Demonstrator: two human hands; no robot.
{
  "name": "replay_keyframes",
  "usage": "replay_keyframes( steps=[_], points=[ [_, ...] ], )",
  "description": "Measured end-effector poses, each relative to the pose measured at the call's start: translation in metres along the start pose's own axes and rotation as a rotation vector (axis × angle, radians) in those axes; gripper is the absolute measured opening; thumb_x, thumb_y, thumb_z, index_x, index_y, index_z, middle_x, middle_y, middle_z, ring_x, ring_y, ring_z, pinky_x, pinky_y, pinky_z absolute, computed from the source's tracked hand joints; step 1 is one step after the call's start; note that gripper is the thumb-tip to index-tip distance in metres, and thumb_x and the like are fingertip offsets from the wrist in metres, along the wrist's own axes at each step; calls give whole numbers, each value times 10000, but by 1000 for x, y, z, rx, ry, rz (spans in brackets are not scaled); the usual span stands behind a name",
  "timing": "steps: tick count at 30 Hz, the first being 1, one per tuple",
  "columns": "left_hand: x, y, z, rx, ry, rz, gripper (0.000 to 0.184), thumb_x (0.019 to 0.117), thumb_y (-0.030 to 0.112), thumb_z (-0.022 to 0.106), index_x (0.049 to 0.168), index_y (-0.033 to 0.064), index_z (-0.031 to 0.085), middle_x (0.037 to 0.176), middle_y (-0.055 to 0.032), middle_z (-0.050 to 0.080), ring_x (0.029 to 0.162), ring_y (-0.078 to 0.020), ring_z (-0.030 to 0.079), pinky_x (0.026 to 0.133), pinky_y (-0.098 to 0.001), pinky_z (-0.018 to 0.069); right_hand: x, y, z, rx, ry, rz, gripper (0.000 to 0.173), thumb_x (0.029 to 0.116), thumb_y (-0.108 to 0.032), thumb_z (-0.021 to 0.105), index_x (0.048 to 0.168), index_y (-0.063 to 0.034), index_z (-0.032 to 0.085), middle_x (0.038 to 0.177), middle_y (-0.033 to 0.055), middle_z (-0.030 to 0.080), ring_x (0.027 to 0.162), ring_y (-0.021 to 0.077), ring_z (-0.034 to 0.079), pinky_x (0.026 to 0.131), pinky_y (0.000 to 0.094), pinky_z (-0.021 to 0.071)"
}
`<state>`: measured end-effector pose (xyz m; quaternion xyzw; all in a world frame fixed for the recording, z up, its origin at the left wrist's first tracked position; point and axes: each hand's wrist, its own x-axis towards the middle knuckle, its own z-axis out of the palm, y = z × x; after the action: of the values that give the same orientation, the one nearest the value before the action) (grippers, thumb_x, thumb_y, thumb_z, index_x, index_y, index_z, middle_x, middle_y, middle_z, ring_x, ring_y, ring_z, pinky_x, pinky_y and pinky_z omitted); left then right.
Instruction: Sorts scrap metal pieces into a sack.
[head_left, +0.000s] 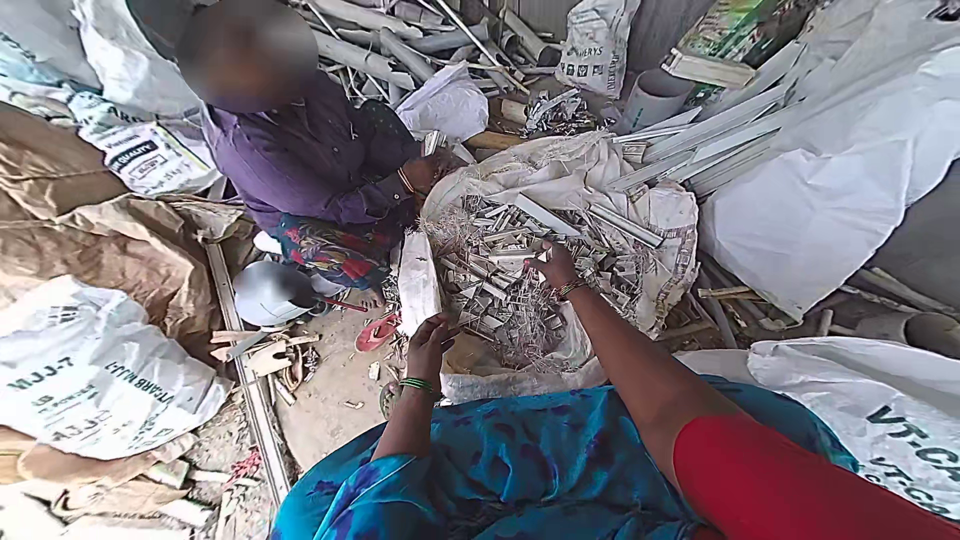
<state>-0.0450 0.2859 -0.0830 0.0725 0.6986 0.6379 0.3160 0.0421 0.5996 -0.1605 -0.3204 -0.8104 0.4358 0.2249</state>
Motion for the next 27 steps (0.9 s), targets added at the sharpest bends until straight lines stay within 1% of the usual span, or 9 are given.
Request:
replay_keyframes(
  steps=[5,7,10,14,16,20,23,25,27],
  points=[
    [-2,-4,-8,151,-8,323,302,992,27,605,1268,-94,601,1268,-220,650,1030,-232,695,881,-377,585,-37,-101,-9,219,-93,-74,292,873,-127,822,1110,-13,694,1048,131,709,944,213,664,871,436,542],
    [-6,-1,-9,140,-16,431,365,974,57,638,1299,-98,577,1268,-215,654,1019,-209,698,876,-359,589,-59,-135,-11,216,-155,-68,306,857,-114,835,1108,-2,700,1033,133,708,940,212,666,887,436,545],
    [-25,14,-7,-123,-85,271,392,1078,112,505,1414,-86,469,1281,-212,632,1041,-221,692,877,-373,591,-96,-173,-13,57,-259,-156,353,860,-213,827,1128,-19,706,1093,118,714,1042,195,651,970,402,500],
    [-44,18,-9,-417,-185,2,401,1120,177,420,1433,-73,437,1275,-224,614,976,-238,698,849,-361,596,-154,-209,-21,-418,-445,-286,385,974,-299,694,1269,-51,681,1234,238,675,1198,401,621,1048,570,448],
    [-46,11,-12,-438,-205,2,345,1104,97,431,1397,-83,459,1201,-201,638,945,-226,697,849,-366,596,-173,-208,-23,-491,-485,-354,401,988,-297,678,1311,-61,654,1217,225,688,1166,421,635,1020,599,456],
    [-49,1,-17,-300,-147,99,272,1040,-13,517,1303,-82,532,1105,-170,651,894,-208,680,808,-388,596,-186,-166,-20,-183,-293,-425,462,969,-285,692,1362,-57,612,1152,54,755,1130,244,680,1091,488,441],
    [-41,-11,-19,44,-70,323,271,974,-54,613,1238,-112,611,1140,-225,680,975,-240,696,866,-404,598,-187,-145,-24,-25,-164,-284,394,999,-205,625,1356,-46,579,1158,68,726,1029,176,706,935,380,568],
    [-43,-15,-18,315,-73,493,273,945,-47,634,1211,-100,663,1194,-233,701,1091,-265,701,977,-413,568,-189,-143,-24,-66,-193,-243,500,946,-212,722,1382,-9,584,1265,132,690,1201,240,644,1080,416,484],
    [-51,-13,-11,467,-112,555,273,953,-29,631,1216,-77,683,1247,-223,696,1183,-275,679,1056,-410,533,-191,-150,-18,-230,-355,-195,747,866,-341,829,1468,-20,523,1430,190,586,1351,313,544,1165,469,402]
  ],
)
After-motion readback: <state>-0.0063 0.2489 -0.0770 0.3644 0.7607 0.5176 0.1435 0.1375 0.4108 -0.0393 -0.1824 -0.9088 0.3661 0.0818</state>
